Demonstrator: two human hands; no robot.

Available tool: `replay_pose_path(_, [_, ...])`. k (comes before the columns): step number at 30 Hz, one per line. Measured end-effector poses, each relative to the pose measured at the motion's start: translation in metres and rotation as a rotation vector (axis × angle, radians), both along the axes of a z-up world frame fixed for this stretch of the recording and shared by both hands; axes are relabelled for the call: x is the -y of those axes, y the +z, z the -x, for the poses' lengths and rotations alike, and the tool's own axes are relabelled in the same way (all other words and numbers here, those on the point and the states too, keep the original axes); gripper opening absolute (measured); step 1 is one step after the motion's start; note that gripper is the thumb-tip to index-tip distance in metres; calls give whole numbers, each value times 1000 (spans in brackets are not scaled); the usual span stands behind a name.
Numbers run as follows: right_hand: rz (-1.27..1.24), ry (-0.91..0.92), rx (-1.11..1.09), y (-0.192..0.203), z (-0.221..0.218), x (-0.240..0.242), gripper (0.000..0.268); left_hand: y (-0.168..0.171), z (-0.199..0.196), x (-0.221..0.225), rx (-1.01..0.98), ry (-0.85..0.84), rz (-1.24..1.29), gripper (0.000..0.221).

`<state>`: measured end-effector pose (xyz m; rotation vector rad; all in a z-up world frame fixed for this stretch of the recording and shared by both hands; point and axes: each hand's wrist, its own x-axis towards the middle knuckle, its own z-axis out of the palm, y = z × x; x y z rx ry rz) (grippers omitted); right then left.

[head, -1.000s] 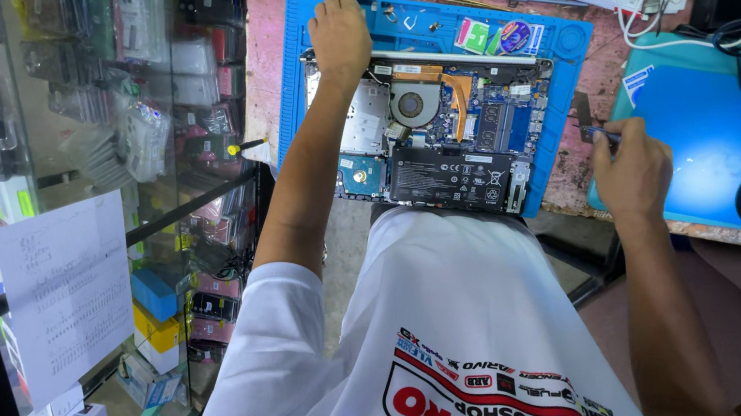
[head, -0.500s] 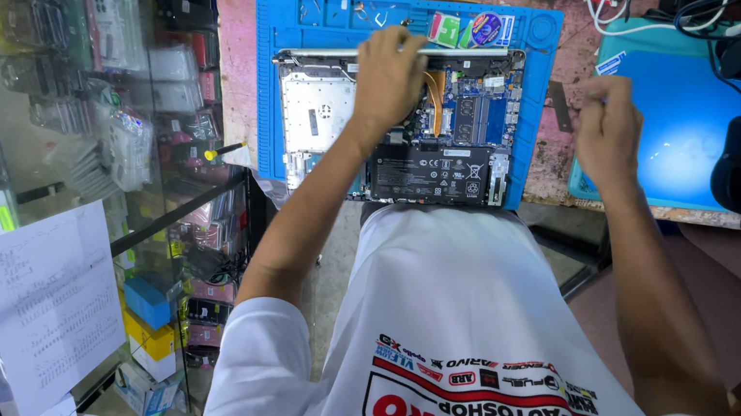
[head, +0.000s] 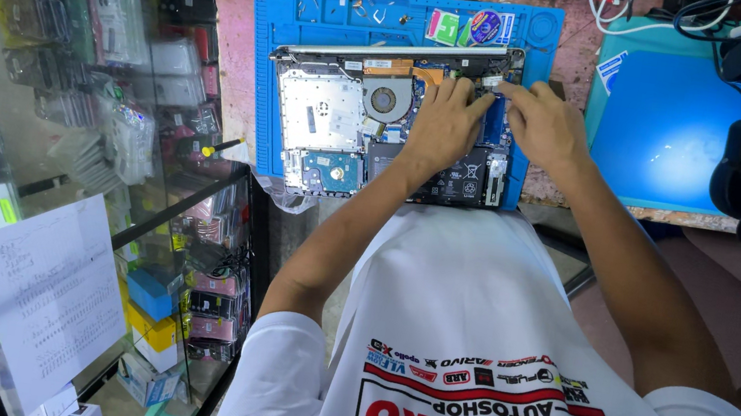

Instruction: The person disassembles and removes a battery from a laptop by hand, using a screwdriver to remove screws from the internal components.

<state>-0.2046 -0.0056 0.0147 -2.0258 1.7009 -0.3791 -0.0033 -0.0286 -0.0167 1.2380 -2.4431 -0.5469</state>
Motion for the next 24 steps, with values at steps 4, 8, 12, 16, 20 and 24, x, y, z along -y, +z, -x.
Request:
replay_pose_path(4, [50,-10,9,3,1,4,15,8,-6,7,-144,71,-2,34])
replay_pose_path(8, [110,-30,140,-3,8,-3,23,23,-42,0,-284,263,-44,37])
replay_pose_path(12, [287,-160,269,-17,27,-21,13,40,-101,-36,-316,507,-106,33])
replay_pose_path(16, [148,-294,475,-15,40,-46,20,38,-133,-105,-347,699,-123,32])
replay_pose_path(20, [244,-160,122,11,49,-63,15,-9,-141,-206,-389,843,-191,46])
replay_pose_path(24, [107,-178,-65,29,55,-76,18,-99,-146,-305,-359,1047,-708,44])
